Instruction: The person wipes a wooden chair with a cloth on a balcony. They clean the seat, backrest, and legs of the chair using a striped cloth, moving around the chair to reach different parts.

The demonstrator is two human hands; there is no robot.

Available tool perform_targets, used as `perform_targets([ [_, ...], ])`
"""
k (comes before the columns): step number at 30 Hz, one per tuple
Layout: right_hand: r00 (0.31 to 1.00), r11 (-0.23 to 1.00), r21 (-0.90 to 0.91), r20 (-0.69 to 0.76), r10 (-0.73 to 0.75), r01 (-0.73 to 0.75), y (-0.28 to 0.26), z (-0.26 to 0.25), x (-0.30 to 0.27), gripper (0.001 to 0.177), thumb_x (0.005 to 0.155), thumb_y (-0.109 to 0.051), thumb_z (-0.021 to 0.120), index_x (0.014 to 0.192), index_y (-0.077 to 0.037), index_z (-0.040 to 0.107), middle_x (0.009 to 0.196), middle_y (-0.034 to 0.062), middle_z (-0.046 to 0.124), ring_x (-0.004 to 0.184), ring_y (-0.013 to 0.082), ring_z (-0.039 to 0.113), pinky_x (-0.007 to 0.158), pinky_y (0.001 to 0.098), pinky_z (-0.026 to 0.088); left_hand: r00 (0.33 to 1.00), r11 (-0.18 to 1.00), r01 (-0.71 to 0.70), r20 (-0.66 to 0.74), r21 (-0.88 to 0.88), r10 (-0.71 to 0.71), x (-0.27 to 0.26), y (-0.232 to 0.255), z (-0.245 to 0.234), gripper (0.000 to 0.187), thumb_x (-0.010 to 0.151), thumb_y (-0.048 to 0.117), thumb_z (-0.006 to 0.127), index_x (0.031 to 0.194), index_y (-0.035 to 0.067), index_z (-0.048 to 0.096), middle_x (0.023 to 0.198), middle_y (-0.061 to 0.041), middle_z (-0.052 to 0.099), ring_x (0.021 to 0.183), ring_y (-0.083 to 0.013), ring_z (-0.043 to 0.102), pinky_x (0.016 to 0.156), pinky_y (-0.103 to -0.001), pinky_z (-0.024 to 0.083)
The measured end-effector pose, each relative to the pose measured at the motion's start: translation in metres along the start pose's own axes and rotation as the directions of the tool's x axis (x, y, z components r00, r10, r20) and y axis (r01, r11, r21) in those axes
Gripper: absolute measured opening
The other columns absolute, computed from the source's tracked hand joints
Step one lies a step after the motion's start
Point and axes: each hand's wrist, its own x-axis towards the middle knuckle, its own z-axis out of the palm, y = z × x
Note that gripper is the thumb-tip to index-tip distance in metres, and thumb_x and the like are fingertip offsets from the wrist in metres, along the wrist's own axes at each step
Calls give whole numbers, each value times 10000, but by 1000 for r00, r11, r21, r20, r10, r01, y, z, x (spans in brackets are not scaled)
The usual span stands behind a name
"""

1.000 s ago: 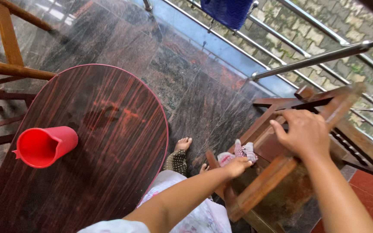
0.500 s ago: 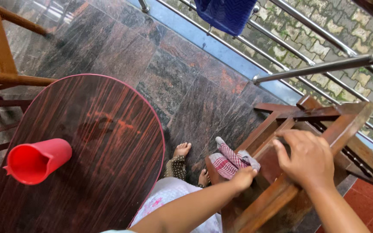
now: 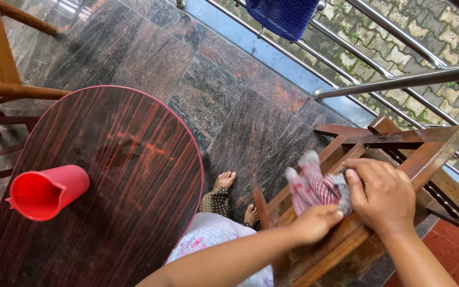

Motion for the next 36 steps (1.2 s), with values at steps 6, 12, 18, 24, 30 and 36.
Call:
perform_targets([
  [6, 1000, 1000, -12, -12, 3, -3, 3, 5, -1, 222, 1021, -285, 565, 1112, -204, 750, 1145, -11, 734, 1149, 219, 658, 972, 404, 483, 986, 878, 160, -110, 451, -123, 124, -64, -53, 372, 1034, 349, 508, 1193, 60, 681, 1192, -173, 721, 1133, -306, 674, 996, -438, 477],
  [12, 1000, 1000, -5, -6, 17, -17, 7, 7, -2, 239, 1032, -300, 545, 1113, -201, 746, 1153, -12, 727, 1175, 227, 646, 990, 416, 477, 989, 821, 139, -117, 553, -89, 135, -55, -50, 364, 1065, 329, 499, 1172, 50, 706, 1188, -180, 731, 1114, -310, 667, 973, -437, 487],
  [18, 999, 1000, -17, -35, -9, 9, -1, 3, -1, 259, 1014, -307, 538, 1144, -216, 742, 1242, -9, 677, 1228, 233, 599, 1004, 447, 449, 998, 987, -53, -27, 149, 58, 23, 13, -6, 332, 1093, 289, 526, 1273, 38, 647, 1144, -64, 707, 1058, -139, 604, 1003, -334, 462],
  [24, 996, 999, -26, -73, -47, 46, -1, -1, 0, 254, 966, -310, 569, 1129, -193, 725, 1269, 0, 650, 1280, 235, 569, 1024, 477, 429, 989, 977, -148, 10, 153, 148, 48, 17, -11, 341, 1095, 254, 518, 1251, -6, 676, 1179, -75, 719, 1095, -151, 609, 1014, -351, 475],
  [30, 963, 992, -105, -250, -97, 72, 9, 10, -7, 305, 926, -272, 597, 1203, -190, 695, 1342, 65, 603, 1351, 288, 513, 1135, 553, 310, 990, 989, -139, -16, 58, 140, 90, 47, -18, 349, 1122, 254, 486, 1197, -12, 701, 1068, -76, 691, 982, -189, 598, 897, -354, 457],
  [36, 709, 948, 319, -673, 211, 21, 16, 14, -20, 395, 1053, -117, 541, 1443, -58, 532, 1516, 206, 477, 1448, 415, 439, 1256, 534, 312, 986, 874, -133, -150, -467, 70, 7, 163, -40, 311, 1099, 242, 460, 1322, 85, 609, 1146, -40, 704, 1029, -165, 678, 902, -349, 567],
])
